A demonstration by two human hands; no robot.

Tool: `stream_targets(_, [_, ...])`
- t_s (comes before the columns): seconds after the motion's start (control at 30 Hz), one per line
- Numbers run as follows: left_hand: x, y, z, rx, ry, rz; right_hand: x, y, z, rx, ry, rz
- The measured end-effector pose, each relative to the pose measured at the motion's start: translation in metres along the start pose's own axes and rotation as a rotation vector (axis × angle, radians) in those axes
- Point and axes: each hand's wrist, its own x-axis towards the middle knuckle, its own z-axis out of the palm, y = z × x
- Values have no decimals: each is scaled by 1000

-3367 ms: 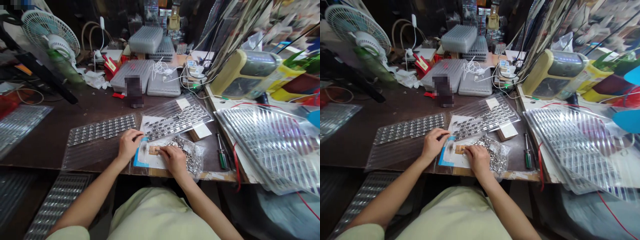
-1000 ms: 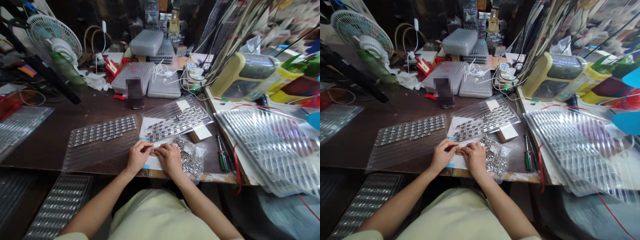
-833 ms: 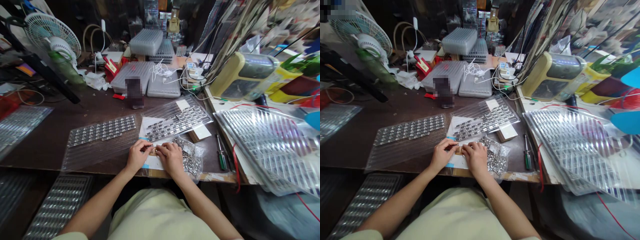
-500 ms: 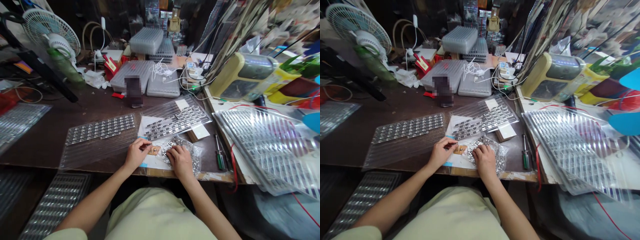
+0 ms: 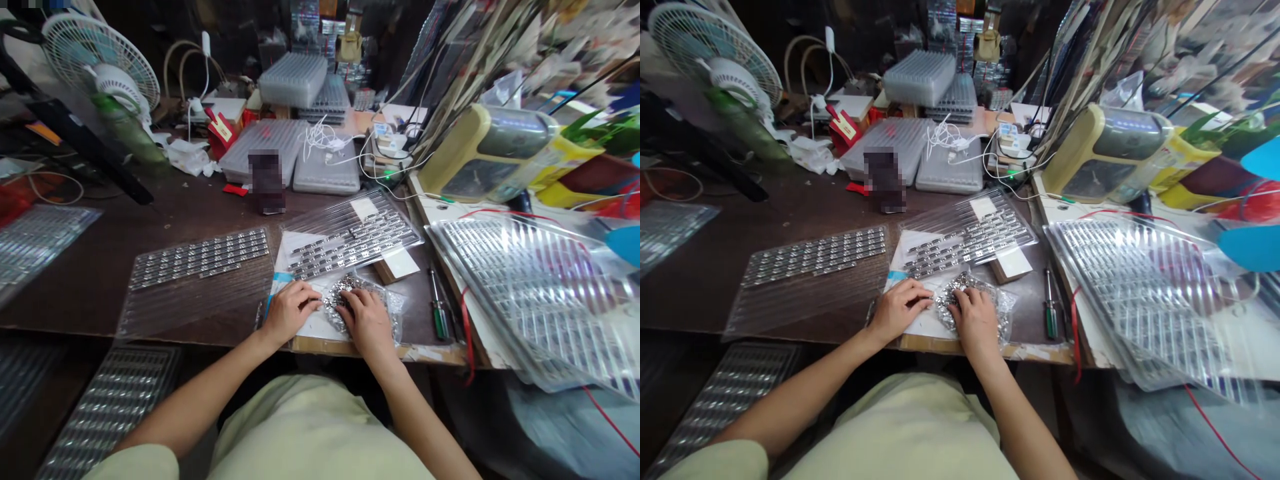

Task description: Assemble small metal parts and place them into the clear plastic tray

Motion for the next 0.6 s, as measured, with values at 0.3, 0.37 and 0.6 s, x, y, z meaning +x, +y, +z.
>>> stream_targets(0.3, [1, -5, 2, -56, -29, -42, 3, -3, 12, 148, 153, 62])
stream_targets(0.37, [1, -5, 3, -73, -32, -55, 2, -2, 13, 175, 171, 69])
stream_targets(0.6, [5, -9, -7, -138, 55, -52, 4, -2, 5, 298, 183, 72])
